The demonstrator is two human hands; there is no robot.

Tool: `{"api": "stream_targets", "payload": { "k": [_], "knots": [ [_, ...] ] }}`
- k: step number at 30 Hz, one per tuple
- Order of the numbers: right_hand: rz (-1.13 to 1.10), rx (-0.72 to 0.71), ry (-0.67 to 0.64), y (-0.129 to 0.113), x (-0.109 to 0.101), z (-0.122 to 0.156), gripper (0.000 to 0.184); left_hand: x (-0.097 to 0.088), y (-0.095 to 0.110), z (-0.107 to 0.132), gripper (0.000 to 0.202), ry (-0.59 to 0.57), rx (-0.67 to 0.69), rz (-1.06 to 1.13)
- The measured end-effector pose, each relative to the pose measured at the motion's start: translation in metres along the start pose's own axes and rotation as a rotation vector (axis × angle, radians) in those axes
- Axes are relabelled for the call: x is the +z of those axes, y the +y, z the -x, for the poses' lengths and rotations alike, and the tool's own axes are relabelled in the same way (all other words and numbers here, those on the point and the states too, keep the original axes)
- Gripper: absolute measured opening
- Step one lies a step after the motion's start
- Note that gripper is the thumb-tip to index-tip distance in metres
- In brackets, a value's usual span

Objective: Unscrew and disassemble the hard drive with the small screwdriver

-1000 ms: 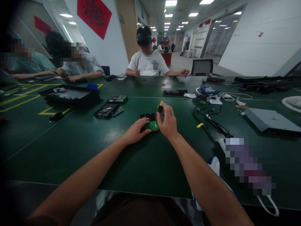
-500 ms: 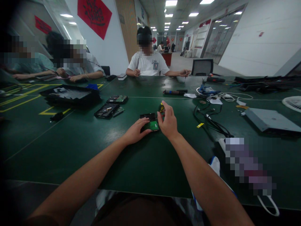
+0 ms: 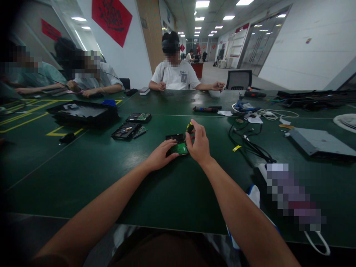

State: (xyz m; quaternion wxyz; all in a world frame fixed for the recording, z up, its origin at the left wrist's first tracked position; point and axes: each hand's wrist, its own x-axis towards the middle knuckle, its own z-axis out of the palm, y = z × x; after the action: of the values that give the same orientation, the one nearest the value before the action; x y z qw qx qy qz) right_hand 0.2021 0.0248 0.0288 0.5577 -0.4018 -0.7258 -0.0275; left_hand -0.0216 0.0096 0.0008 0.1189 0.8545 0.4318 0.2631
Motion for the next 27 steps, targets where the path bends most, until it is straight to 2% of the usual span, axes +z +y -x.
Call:
{"api": "stream_targets", "payload": {
  "k": [27],
  "knots": [
    [0.017, 0.012, -0.006, -0.0009, 0.0013, 0.0011, 0.067, 0.0009, 0.0000, 0.0003, 0.060, -0.001, 0.002, -0.005]
  ]
}}
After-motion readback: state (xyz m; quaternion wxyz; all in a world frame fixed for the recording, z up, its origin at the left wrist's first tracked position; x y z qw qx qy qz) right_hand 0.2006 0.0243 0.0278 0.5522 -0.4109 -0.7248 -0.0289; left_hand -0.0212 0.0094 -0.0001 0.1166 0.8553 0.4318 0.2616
